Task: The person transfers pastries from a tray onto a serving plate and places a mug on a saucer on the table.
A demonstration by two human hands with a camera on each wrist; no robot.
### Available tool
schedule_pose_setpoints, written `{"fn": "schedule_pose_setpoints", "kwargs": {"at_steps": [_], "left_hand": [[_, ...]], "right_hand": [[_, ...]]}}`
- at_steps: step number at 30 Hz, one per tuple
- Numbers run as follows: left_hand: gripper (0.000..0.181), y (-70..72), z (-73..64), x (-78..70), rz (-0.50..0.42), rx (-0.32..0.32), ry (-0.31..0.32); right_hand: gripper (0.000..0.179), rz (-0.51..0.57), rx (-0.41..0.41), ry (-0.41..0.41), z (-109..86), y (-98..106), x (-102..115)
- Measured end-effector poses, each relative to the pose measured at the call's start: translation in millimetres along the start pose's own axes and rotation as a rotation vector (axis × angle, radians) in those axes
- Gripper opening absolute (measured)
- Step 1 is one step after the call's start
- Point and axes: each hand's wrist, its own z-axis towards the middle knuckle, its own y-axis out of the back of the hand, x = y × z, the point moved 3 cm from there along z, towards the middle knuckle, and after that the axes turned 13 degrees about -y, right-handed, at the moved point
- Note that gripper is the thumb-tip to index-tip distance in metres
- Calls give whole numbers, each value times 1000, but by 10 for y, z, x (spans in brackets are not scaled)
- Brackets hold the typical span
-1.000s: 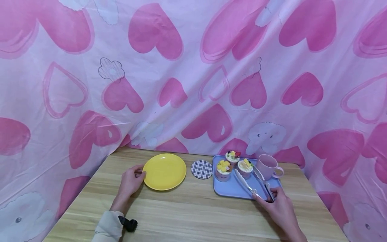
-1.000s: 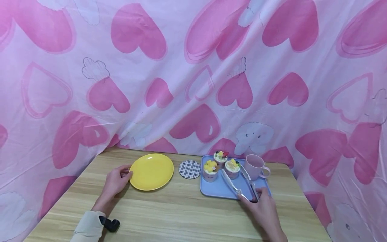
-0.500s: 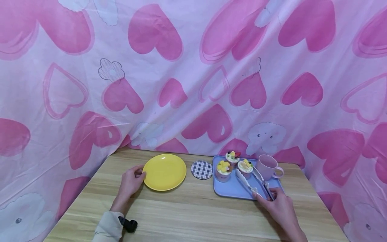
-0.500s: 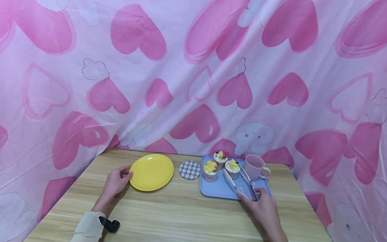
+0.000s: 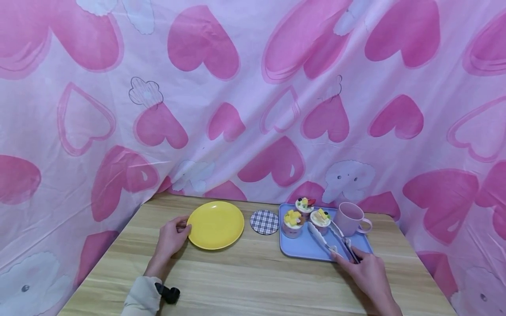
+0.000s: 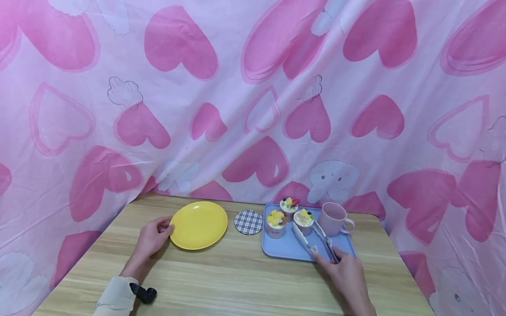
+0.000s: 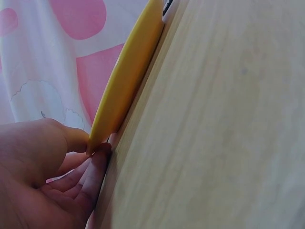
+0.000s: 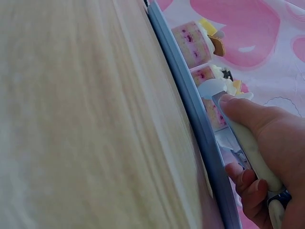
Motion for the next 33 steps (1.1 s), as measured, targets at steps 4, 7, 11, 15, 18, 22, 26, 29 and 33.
{"fn": "schedule_pose_setpoints", "kwargs": {"at_steps": [4, 7, 11, 15, 18, 22, 26, 29, 33], "left_hand": [[37, 0, -6, 2, 3, -1, -6], [37, 1, -11, -1, 1, -1, -10], [37, -3, -9, -3, -4, -2, -4], [37, -14, -3, 13, -3, 2, 3], [37, -18, -1, 25, 0, 8, 12], [38, -15, -4, 37, 4, 13, 15], [38, -10, -1, 35, 1, 9, 8], [38, -8, 2, 28, 0, 9, 9], [38, -7, 2, 26, -2, 10, 13]], "right_hand": [[114, 2, -50, 25, -34, 0, -4], [113, 3, -76, 26, -62, 7, -8], [114, 7, -82, 10, -95, 32, -25], [110, 27, -121, 66, -144, 68, -41], [106, 45, -157, 111, -183, 93, -47], [104, 55, -179, 125, -214, 111, -43], [103, 69, -191, 114, -237, 135, -36], [105, 82, -186, 81, -260, 165, -24], [109, 79, -168, 20, -304, 219, 10]]}}
